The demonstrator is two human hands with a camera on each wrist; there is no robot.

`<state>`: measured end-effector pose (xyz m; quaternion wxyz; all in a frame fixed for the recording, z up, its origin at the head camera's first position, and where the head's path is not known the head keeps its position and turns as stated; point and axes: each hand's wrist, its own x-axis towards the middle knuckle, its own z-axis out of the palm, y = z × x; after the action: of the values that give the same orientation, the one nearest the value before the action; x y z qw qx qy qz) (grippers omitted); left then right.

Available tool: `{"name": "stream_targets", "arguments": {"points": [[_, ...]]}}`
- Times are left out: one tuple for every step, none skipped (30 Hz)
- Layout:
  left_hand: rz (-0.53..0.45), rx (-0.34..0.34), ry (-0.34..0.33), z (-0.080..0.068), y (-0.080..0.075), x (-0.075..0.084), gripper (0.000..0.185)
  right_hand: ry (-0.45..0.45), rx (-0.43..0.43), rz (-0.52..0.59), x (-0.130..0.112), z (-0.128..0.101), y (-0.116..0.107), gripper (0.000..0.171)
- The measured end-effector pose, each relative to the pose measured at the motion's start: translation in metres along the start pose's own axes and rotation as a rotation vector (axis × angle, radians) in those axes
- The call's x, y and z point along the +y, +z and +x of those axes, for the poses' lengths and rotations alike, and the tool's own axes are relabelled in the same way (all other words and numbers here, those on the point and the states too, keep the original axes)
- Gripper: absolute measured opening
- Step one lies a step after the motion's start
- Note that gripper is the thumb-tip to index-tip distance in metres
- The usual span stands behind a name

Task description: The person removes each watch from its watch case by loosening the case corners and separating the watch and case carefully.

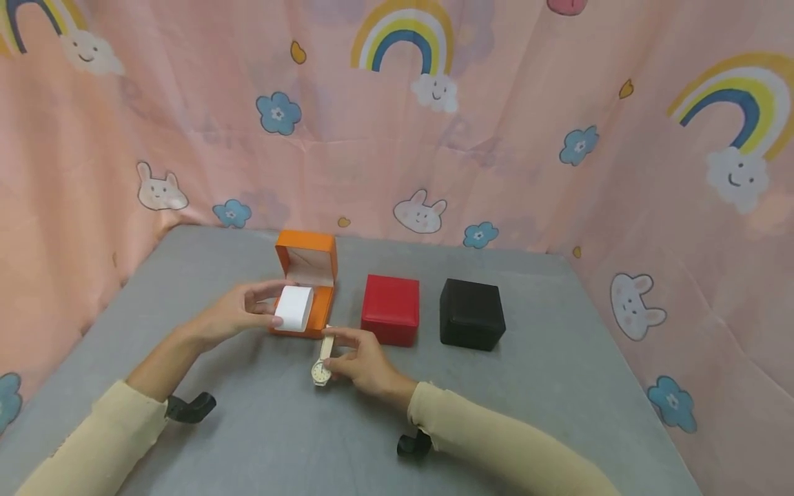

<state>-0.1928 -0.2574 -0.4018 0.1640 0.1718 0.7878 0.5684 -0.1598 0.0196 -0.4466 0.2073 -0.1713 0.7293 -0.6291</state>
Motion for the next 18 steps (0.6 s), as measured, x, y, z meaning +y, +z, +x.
{"name": "stream_targets", "arguments": {"points": [[0.001,0.001,-0.005,0.000,0.000,0.000,0.074,0.010,0.007,-0.010,0.000,0.000,0.001,0.051],[0.006,0.002,-0.012,0.000,-0.001,0.000,0.074,0.019,0.013,-0.017,0.001,0.000,0.002,0.051],[0.012,0.005,-0.020,0.001,-0.001,0.000,0.075,0.027,0.018,-0.029,0.002,0.000,0.002,0.051],[0.016,0.002,-0.028,0.000,0.000,-0.002,0.076,0.040,0.024,-0.034,0.003,-0.002,0.003,0.051],[0.015,0.001,-0.033,0.000,0.001,-0.003,0.076,0.051,0.026,-0.039,0.004,-0.003,0.004,0.051],[0.018,0.002,-0.033,0.000,0.002,-0.003,0.076,0.051,0.026,-0.043,0.005,-0.004,0.004,0.051],[0.016,0.006,-0.032,0.000,0.002,-0.003,0.076,0.049,0.025,-0.045,0.006,-0.004,0.005,0.051],[0.014,0.008,-0.026,-0.001,0.002,-0.003,0.075,0.045,0.024,-0.048,0.007,-0.004,0.006,0.051],[0.017,0.011,-0.022,-0.001,0.002,-0.003,0.075,0.039,0.022,-0.050,0.007,-0.004,0.006,0.051],[0.021,0.011,-0.019,-0.001,0.001,-0.002,0.075,0.038,0.021,-0.051,0.008,-0.004,0.007,0.052],[0.023,0.012,-0.018,-0.002,0.001,-0.001,0.075,0.040,0.024,-0.056,0.008,-0.003,0.008,0.052],[0.030,0.013,-0.020,-0.002,0.001,0.000,0.075,0.045,0.027,-0.058,0.009,-0.003,0.008,0.052],[0.033,0.012,-0.023,-0.002,0.000,0.001,0.075,0.053,0.031,-0.058,0.009,-0.003,0.009,0.052],[0.039,0.009,-0.024,-0.002,0.000,0.001,0.075,0.064,0.034,-0.060,0.010,-0.004,0.009,0.052],[0.043,0.009,-0.026,-0.002,0.000,0.001,0.075,0.072,0.036,-0.060,0.011,-0.004,0.010,0.053],[0.042,0.007,-0.028,-0.002,0.000,0.001,0.075,0.079,0.038,-0.060,0.011,-0.004,0.010,0.053],[0.040,0.006,-0.031,-0.002,0.000,0.001,0.075,0.082,0.039,-0.061,0.012,-0.004,0.011,0.053],[0.042,0.006,-0.032,-0.002,0.000,0.001,0.075,0.076,0.038,-0.061,0.012,-0.004,0.011,0.053]]}}
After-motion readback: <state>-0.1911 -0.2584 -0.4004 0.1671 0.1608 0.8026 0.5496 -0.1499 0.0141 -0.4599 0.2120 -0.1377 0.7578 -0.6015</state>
